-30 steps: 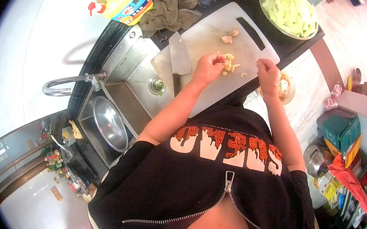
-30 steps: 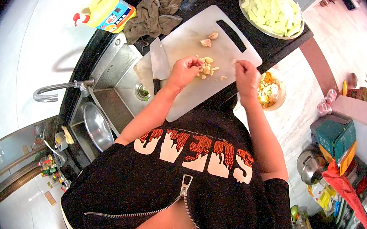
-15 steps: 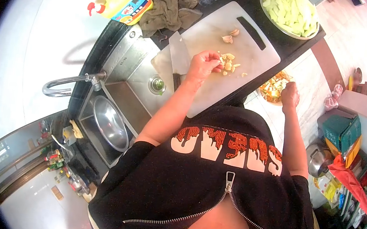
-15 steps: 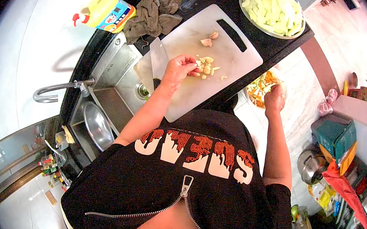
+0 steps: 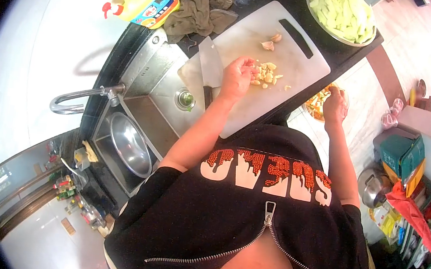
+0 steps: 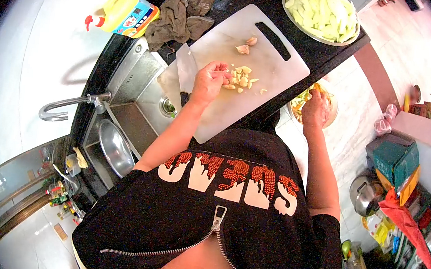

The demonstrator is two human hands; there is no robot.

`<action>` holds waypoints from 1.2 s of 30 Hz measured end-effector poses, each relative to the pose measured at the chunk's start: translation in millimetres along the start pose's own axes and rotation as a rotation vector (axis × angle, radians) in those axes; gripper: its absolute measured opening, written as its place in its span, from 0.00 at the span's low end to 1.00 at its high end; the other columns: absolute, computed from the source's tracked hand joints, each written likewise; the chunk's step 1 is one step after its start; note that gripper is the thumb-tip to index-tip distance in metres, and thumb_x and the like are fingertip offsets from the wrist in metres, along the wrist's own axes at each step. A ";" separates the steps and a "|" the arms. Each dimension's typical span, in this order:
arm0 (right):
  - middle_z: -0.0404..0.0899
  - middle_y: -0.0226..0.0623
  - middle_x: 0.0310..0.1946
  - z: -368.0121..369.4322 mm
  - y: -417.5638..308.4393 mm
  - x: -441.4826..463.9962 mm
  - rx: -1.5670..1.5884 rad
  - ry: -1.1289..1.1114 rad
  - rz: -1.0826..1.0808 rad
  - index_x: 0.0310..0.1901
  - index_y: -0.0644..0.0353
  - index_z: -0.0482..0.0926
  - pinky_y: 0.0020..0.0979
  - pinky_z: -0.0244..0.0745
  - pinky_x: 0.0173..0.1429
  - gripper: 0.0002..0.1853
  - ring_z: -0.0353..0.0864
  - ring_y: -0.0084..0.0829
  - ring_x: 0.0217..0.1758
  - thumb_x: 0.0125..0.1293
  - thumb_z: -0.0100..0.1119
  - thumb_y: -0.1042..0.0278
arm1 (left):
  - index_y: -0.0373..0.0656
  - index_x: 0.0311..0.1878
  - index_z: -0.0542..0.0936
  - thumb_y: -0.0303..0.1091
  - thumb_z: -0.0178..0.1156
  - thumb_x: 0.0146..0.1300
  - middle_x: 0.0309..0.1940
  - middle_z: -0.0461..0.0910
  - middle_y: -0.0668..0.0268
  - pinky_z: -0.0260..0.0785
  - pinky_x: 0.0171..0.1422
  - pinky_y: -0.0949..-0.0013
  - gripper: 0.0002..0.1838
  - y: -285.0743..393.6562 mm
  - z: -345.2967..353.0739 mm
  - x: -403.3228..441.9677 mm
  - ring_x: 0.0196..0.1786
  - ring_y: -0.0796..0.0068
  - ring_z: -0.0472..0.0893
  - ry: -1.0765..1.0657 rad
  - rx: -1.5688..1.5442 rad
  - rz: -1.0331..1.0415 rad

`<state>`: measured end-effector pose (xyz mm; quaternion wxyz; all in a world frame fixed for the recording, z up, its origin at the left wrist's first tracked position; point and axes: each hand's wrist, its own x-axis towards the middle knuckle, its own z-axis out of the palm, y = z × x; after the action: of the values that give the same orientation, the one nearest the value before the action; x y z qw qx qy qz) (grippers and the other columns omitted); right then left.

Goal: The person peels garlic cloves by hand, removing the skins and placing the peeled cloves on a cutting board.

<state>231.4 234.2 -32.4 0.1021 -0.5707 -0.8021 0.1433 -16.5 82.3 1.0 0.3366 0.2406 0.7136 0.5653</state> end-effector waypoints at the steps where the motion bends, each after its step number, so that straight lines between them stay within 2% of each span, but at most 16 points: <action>1: 0.78 0.41 0.36 -1.0 -0.5 0.3 0.011 -0.012 -0.012 0.40 0.55 0.80 0.40 0.70 0.48 0.12 0.76 0.44 0.46 0.61 0.46 0.72 | 0.34 0.44 0.75 0.22 0.53 0.59 0.35 0.78 0.64 0.74 0.38 0.76 0.09 1.0 -1.0 -0.8 0.32 0.78 0.80 -0.011 0.006 -0.016; 6: 0.78 0.39 0.37 -9.6 -11.7 0.6 0.046 0.009 -0.117 0.38 0.55 0.80 0.38 0.70 0.47 0.09 0.77 0.42 0.42 0.61 0.49 0.71 | 0.35 0.38 0.78 0.23 0.57 0.57 0.30 0.79 0.65 0.73 0.37 0.77 0.06 7.5 -2.7 -5.9 0.31 0.79 0.80 -0.082 0.159 -0.015; 9: 0.78 0.37 0.37 -18.7 -27.0 -1.0 0.076 0.056 -0.137 0.37 0.54 0.79 0.37 0.71 0.46 0.07 0.77 0.41 0.41 0.61 0.51 0.69 | 0.38 0.36 0.80 0.26 0.60 0.55 0.28 0.80 0.64 0.73 0.39 0.73 0.06 19.0 -1.3 -9.7 0.34 0.75 0.80 -0.064 0.233 -0.054; 12: 0.78 0.36 0.35 -26.8 -42.1 0.1 0.119 0.093 -0.156 0.37 0.54 0.78 0.36 0.71 0.45 0.06 0.77 0.41 0.40 0.62 0.52 0.67 | 0.39 0.36 0.80 0.28 0.61 0.53 0.30 0.80 0.62 0.71 0.43 0.67 0.07 21.9 -2.6 -5.2 0.38 0.67 0.78 0.024 0.637 0.334; 15: 0.77 0.36 0.35 -27.8 -54.7 0.0 0.203 0.089 -0.184 0.38 0.53 0.78 0.38 0.72 0.42 0.06 0.78 0.41 0.38 0.62 0.52 0.67 | 0.41 0.37 0.79 0.29 0.61 0.51 0.34 0.77 0.61 0.68 0.47 0.62 0.08 9.3 3.6 15.7 0.40 0.60 0.75 0.078 0.636 0.466; 18: 0.77 0.37 0.36 -28.7 -69.0 2.8 0.265 0.101 -0.299 0.39 0.53 0.77 0.40 0.73 0.39 0.06 0.79 0.42 0.37 0.61 0.53 0.68 | 0.42 0.34 0.78 0.28 0.59 0.52 0.39 0.73 0.61 0.67 0.45 0.61 0.06 2.5 16.3 39.6 0.44 0.60 0.73 0.143 0.626 0.435; 19: 0.77 0.38 0.36 -32.8 -78.0 2.5 0.325 -0.025 -0.211 0.39 0.54 0.77 0.40 0.74 0.39 0.06 0.79 0.43 0.37 0.61 0.53 0.67 | 0.42 0.35 0.78 0.28 0.59 0.52 0.39 0.72 0.61 0.67 0.45 0.60 0.06 3.9 20.3 46.5 0.44 0.59 0.72 0.157 0.677 0.450; 21: 0.77 0.38 0.37 -26.1 -85.8 4.1 0.367 -0.028 -0.264 0.39 0.55 0.77 0.40 0.74 0.40 0.07 0.79 0.44 0.37 0.61 0.53 0.67 | 0.42 0.35 0.78 0.29 0.58 0.52 0.40 0.71 0.60 0.67 0.45 0.60 0.06 7.1 28.6 58.6 0.45 0.58 0.71 0.184 0.778 0.480; 24: 0.77 0.40 0.37 -21.6 -98.6 6.9 0.419 -0.136 -0.291 0.40 0.56 0.77 0.40 0.73 0.41 0.08 0.79 0.45 0.37 0.60 0.54 0.68 | 0.42 0.35 0.76 0.29 0.58 0.52 0.41 0.69 0.60 0.67 0.44 0.59 0.06 9.7 37.2 73.4 0.46 0.57 0.70 0.083 0.871 0.386; 27: 0.78 0.41 0.37 -17.8 -110.9 10.8 0.478 -0.182 -0.292 0.41 0.57 0.77 0.39 0.73 0.41 0.08 0.79 0.44 0.37 0.60 0.54 0.68 | 0.44 0.33 0.76 0.32 0.61 0.52 0.39 0.71 0.60 0.68 0.45 0.60 0.06 12.6 41.7 74.3 0.45 0.59 0.71 0.099 0.865 0.290; 30: 0.78 0.42 0.38 -9.9 -117.3 16.1 0.543 -0.223 -0.252 0.41 0.59 0.77 0.37 0.73 0.42 0.10 0.79 0.43 0.37 0.59 0.54 0.67 | 0.42 0.30 0.73 0.32 0.60 0.53 0.32 0.74 0.61 0.68 0.42 0.60 0.06 3.7 37.8 72.7 0.39 0.58 0.74 0.114 0.790 0.429; 33: 0.78 0.44 0.38 -6.6 -126.2 20.9 0.597 -0.266 -0.224 0.43 0.61 0.77 0.36 0.73 0.42 0.12 0.79 0.41 0.37 0.59 0.55 0.67 | 0.42 0.32 0.74 0.32 0.60 0.55 0.24 0.75 0.64 0.69 0.36 0.65 0.06 7.3 30.1 60.1 0.30 0.65 0.76 0.013 0.581 0.411; 36: 0.79 0.44 0.36 -11.4 -137.6 19.8 0.650 -0.288 -0.213 0.42 0.62 0.78 0.34 0.74 0.42 0.12 0.80 0.40 0.36 0.59 0.56 0.67 | 0.40 0.34 0.75 0.33 0.60 0.58 0.23 0.76 0.67 0.68 0.32 0.71 0.07 21.7 25.5 38.6 0.26 0.76 0.76 -0.073 0.320 0.245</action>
<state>106.7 211.9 26.0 0.1787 -0.3960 -0.7756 0.4580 -23.5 132.0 10.5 0.2486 0.3963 0.7471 0.4722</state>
